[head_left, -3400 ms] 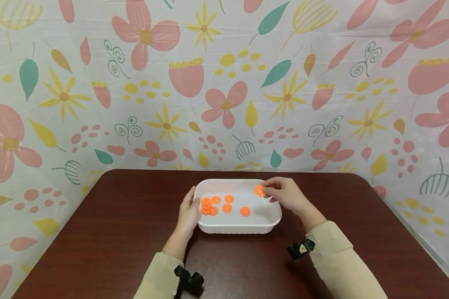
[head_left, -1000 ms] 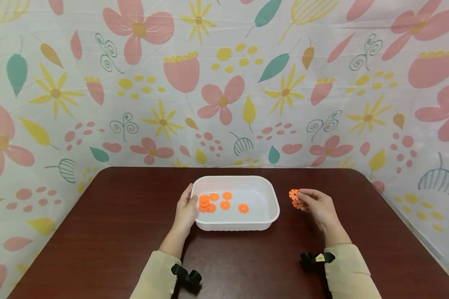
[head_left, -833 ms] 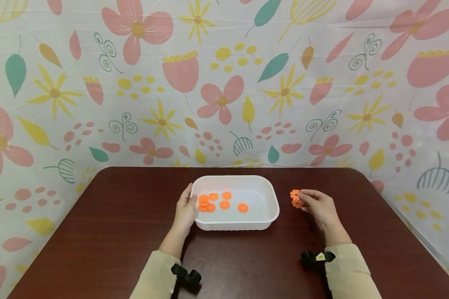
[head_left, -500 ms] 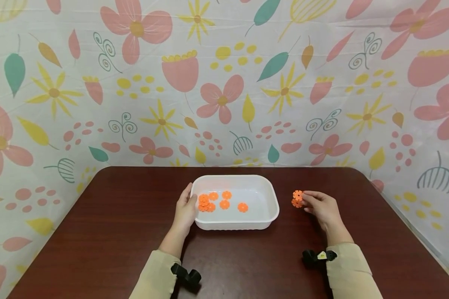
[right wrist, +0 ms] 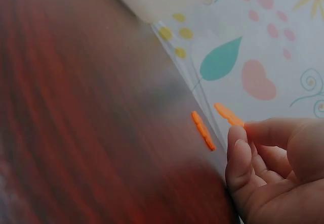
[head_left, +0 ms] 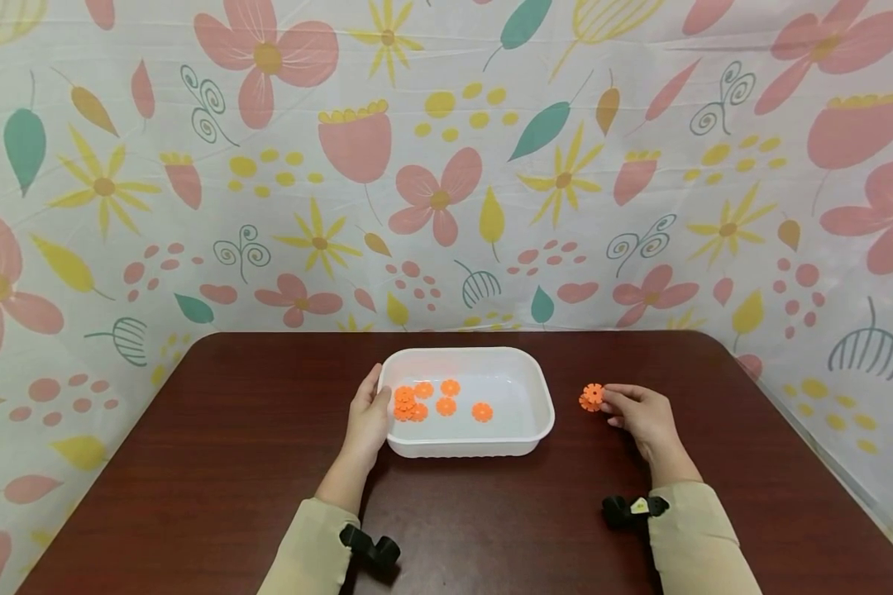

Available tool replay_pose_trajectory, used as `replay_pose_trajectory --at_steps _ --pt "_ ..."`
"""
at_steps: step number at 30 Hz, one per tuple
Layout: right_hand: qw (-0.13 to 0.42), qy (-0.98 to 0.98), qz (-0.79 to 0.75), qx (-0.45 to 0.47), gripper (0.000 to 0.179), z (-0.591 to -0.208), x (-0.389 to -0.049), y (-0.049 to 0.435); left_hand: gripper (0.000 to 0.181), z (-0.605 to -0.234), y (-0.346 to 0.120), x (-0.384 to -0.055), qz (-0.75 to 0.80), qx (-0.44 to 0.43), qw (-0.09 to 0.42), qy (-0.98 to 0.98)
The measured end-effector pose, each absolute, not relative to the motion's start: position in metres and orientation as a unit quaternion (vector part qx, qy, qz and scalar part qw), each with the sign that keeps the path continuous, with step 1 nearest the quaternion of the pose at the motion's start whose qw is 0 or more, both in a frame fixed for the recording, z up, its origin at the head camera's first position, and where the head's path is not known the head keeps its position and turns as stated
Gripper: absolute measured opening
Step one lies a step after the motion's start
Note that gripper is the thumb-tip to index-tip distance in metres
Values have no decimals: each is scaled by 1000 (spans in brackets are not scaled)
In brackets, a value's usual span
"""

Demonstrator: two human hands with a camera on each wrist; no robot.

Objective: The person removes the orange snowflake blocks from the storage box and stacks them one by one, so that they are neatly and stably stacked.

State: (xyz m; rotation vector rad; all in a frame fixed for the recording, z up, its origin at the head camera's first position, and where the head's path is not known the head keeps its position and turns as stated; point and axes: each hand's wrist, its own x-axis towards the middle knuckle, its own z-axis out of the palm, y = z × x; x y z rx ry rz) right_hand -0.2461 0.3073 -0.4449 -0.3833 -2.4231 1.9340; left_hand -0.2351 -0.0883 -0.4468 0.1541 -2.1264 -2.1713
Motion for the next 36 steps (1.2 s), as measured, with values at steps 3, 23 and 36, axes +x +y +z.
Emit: replay_pose_trajectory --at_steps 3,23,36 --pt "7 -777 618 -124 47 -445 -246 308 51 -447 -88 -235 -714 51 50 -697" --pt "-1 -797 589 -130 45 -445 -249 305 51 -447 -89 -236 -716 50 43 -694" --pt "-7 -812 564 -150 42 -445 -250 304 51 -445 -88 -236 -715 53 43 -696"
